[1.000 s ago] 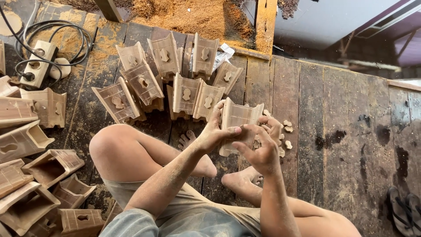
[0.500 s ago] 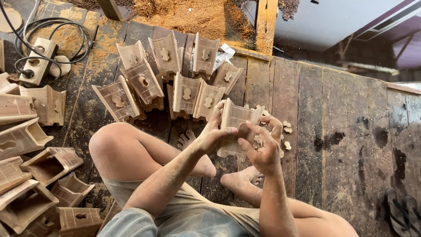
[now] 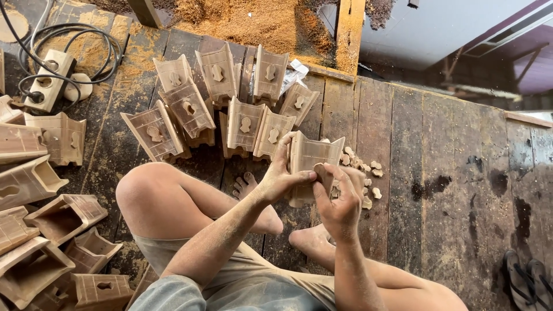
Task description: Gluing small wooden decorative pieces onto larger wooden structures in a workshop
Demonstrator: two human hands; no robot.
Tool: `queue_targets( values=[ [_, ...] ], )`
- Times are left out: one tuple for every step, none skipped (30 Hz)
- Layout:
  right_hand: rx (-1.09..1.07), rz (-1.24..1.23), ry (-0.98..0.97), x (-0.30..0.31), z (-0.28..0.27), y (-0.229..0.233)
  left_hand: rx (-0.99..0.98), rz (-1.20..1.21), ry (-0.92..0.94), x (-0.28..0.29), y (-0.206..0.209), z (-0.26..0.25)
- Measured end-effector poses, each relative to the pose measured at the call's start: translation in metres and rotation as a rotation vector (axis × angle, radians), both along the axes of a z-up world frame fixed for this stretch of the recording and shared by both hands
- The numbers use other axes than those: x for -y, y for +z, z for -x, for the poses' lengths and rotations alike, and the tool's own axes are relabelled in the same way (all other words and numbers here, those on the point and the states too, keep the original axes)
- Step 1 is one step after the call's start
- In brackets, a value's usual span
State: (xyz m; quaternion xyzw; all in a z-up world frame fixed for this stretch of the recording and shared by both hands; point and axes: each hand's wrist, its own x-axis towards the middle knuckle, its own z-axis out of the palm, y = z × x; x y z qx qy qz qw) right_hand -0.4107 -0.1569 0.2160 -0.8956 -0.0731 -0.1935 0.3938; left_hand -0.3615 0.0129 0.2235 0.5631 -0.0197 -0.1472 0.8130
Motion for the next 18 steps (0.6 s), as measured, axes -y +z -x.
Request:
queue_targets(
  values=[
    [0.0,0.001,-0.001,-0.002,0.001,-0.003,0.0,0.001,-0.001,0.0,0.0,-0.001],
    [0.062,-0.051,-0.023,-0.005,0.002,-0.007,0.034,-0.033,0.009,0.0,-0.001,-0.001],
    [0.124,-0.102,-0.042,-0.008,0.002,-0.01,0.067,-0.067,0.021,-0.001,-0.001,-0.002],
    [0.124,-0.101,-0.041,-0.005,0.001,-0.012,0.067,-0.066,0.022,0.0,-0.003,-0.001],
    [0.201,-0.068,-0.079,-0.003,0.001,-0.013,0.068,-0.076,0.025,0.0,-0.004,0.001],
    [0.277,-0.034,-0.117,-0.001,0.002,-0.015,0.07,-0.085,0.029,0.0,-0.005,0.003],
    [0.276,-0.032,-0.117,-0.001,0.002,-0.021,0.069,-0.083,0.029,0.001,-0.007,0.003],
    [0.297,0.02,-0.123,0.0,0.002,-0.026,0.092,-0.055,0.047,0.002,-0.009,0.004],
    [0.318,0.072,-0.13,0.0,0.002,-0.032,0.117,-0.027,0.064,0.003,-0.011,0.004],
    [0.319,0.074,-0.131,-0.002,0.004,-0.031,0.117,-0.025,0.063,0.003,-0.012,0.003],
    [0.312,0.154,-0.123,-0.005,0.005,-0.031,0.102,-0.007,0.057,0.003,-0.013,0.002],
    [0.305,0.235,-0.116,-0.007,0.006,-0.031,0.086,0.011,0.051,0.002,-0.014,0.001],
    [0.304,0.234,-0.114,-0.012,0.007,-0.021,0.084,0.01,0.053,0.002,-0.011,0.002],
    [0.3,0.268,-0.057,-0.017,0.007,-0.011,0.084,-0.001,0.065,0.002,-0.008,0.003],
    [0.295,0.302,-0.002,-0.021,0.008,-0.002,0.082,-0.012,0.074,0.002,-0.006,0.003],
    [0.293,0.302,-0.001,-0.015,0.007,-0.006,0.08,-0.013,0.074,0.0,-0.007,0.002],
    [0.207,0.179,0.061,-0.008,0.007,-0.011,0.054,0.028,0.089,-0.001,-0.008,0.0],
    [0.121,0.056,0.123,-0.001,0.007,-0.015,0.027,0.069,0.103,-0.003,-0.009,-0.001]
  ],
)
